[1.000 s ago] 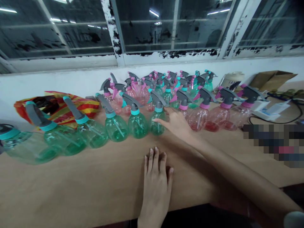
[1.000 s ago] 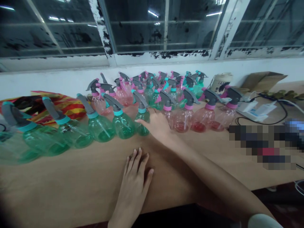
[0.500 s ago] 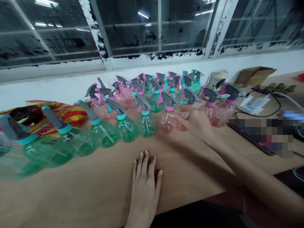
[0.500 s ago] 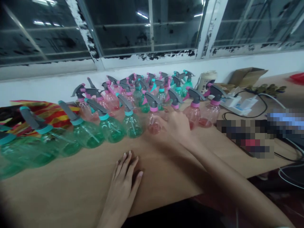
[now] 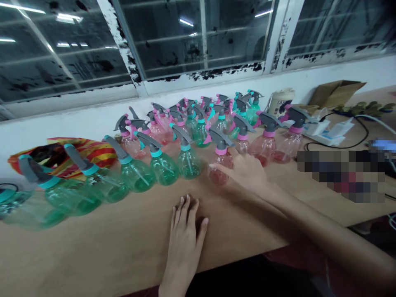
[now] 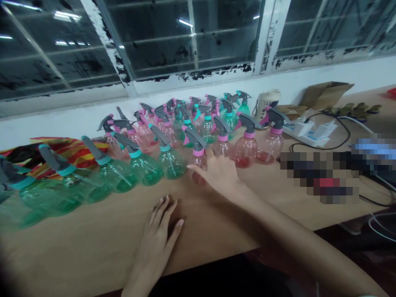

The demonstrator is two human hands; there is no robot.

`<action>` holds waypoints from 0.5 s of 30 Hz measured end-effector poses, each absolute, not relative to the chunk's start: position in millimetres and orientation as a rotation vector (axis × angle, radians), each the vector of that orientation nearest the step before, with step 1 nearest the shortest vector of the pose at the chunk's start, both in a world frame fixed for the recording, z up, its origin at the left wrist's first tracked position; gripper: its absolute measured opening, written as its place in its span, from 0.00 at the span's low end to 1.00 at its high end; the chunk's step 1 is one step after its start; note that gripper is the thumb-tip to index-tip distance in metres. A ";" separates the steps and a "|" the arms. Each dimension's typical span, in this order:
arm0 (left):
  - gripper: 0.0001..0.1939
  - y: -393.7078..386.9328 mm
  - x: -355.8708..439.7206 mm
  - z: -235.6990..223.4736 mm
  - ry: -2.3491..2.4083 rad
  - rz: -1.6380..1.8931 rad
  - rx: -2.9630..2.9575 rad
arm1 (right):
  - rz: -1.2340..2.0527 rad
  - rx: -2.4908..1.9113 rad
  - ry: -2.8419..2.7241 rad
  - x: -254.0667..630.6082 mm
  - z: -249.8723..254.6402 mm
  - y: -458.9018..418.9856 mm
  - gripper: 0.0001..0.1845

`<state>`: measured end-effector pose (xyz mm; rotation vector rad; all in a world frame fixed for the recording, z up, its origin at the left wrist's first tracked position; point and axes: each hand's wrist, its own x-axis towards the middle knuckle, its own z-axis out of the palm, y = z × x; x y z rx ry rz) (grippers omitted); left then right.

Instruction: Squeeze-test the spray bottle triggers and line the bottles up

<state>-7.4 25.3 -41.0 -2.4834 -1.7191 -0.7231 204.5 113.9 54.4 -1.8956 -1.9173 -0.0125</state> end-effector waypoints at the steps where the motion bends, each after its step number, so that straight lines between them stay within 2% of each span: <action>1: 0.23 25.5 -7.1 -39.5 -1.733 -0.749 -2.491 | -0.017 -1.883 -1.935 205.5 54.7 104.8 0.37; 6: 0.33 21.5 2.7 -28.1 -1.891 -0.943 -2.502 | -0.048 -1.700 -2.047 206.9 51.4 61.1 0.37; 10: 0.42 15.3 17.3 -22.3 -1.991 -1.106 -2.587 | 0.024 -1.472 -2.110 207.8 49.4 37.1 0.33; 15: 0.40 10.8 31.0 -15.9 -2.025 -1.299 -2.708 | 0.197 -1.276 -2.141 221.3 56.9 31.9 0.30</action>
